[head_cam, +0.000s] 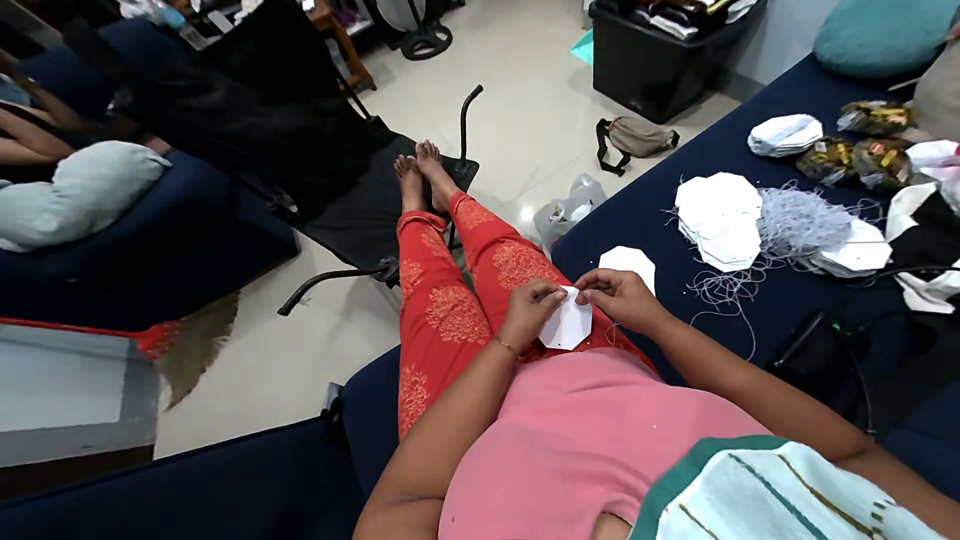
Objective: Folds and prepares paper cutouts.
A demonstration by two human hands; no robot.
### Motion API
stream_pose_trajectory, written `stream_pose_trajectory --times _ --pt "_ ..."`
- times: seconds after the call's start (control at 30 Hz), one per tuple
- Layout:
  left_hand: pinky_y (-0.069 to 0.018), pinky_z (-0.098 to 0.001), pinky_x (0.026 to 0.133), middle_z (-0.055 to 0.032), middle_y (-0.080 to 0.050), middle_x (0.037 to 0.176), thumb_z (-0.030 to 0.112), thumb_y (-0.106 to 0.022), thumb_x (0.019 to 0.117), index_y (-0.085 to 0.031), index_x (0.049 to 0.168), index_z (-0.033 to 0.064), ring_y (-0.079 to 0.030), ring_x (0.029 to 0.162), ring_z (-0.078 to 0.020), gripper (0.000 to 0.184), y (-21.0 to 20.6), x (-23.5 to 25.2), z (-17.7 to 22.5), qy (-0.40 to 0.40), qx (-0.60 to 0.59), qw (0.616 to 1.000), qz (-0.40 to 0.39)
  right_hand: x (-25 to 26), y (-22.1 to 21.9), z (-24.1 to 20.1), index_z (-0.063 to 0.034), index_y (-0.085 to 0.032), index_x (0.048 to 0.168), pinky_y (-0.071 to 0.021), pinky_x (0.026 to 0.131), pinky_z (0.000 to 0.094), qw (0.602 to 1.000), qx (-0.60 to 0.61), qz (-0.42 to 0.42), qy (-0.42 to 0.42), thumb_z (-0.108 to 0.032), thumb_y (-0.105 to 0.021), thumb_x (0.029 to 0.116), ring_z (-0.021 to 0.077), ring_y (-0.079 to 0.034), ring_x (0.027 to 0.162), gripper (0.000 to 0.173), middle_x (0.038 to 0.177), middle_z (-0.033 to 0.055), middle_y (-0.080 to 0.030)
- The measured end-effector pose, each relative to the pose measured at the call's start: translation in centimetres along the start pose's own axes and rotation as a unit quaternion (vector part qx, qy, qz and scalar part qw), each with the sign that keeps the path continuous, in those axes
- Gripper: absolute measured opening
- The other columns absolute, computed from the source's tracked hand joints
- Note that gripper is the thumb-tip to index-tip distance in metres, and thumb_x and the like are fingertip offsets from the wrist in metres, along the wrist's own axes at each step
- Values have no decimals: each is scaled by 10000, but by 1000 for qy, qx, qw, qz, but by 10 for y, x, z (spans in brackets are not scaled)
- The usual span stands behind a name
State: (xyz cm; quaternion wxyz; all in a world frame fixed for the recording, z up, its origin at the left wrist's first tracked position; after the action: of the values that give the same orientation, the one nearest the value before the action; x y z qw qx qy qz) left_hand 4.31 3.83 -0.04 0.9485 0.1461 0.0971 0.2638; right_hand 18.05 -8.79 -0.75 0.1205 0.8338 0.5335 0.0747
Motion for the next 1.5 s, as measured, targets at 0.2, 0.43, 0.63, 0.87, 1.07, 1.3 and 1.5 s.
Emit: stream_pose_trajectory --times 0.2,0.43,0.63,0.87,1.07,1.3,1.5 --pt "-506 -294 942 -153 -693 1058 84 -623 991 -727 1012 -65 -638 1007 -132 183 -3 -2 4 -18 44 999 -6 -3 -8 1 -7 -760 1111 -507 670 299 988 -115 33 97 -167 -693 943 115 -579 686 241 880 98 -714" --pt "-508 -260 922 -145 -694 1055 79 -616 997 -729 998 -64 -639 990 -103 183 -3 -4 7 -23 38 999 1 -6 -13 8 -20 -786 943 -540 685 244 968 -119 103 198 -133 -667 945 93 -638 706 164 823 85 -716" --pt "-511 -250 902 -124 -691 1036 82 -611 999 -724 975 -64 -634 965 -84 186 -4 -4 6 -25 22 999 -3 -9 -15 6 -16 -793 1000 -551 668 316 964 -139 104 200 -170 -692 934 149 -642 681 196 830 110 -725" --pt "-510 -236 882 -111 -682 1024 76 -619 990 -721 973 -54 -625 947 -68 166 -5 -4 8 -30 22 999 -1 -8 -17 7 5 -740 921 -482 591 290 956 -164 115 213 -132 -612 953 136 -555 612 190 793 107 -684" --pt "-528 -344 974 -184 -672 1134 -30 -645 927 -619 1177 -84 -657 1057 -185 257 -4 -2 6 -5 8 1000 17 -8 -14 7 8 -703 892 -465 609 202 965 -113 129 197 -122 -610 932 68 -543 657 165 793 76 -639" --pt "-543 -321 937 -176 -671 1124 -14 -672 915 -605 1246 -75 -664 1005 -166 343 -5 -2 4 -14 -13 999 28 -9 -16 2 -4 -701 861 -479 611 195 964 -117 143 190 -122 -616 910 65 -565 666 153 791 67 -642" --pt "-538 -307 961 -193 -694 1124 -9 -655 930 -662 1180 -85 -676 1032 -162 262 -6 -5 11 -36 -6 999 27 -10 -15 -1 -5 -700 857 -467 599 202 965 -129 141 180 -126 -621 899 67 -554 655 150 784 65 -640"
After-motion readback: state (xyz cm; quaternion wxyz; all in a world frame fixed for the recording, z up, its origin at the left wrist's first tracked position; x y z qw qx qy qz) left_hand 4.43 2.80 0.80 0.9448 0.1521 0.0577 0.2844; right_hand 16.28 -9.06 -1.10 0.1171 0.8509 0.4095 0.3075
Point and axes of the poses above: each hand's wrist, its own x-axis towards the middle knuckle, its own y-axis out of the back of the hand, z = x × y, the point moved 3 cm from there along x, towards the middle knuckle
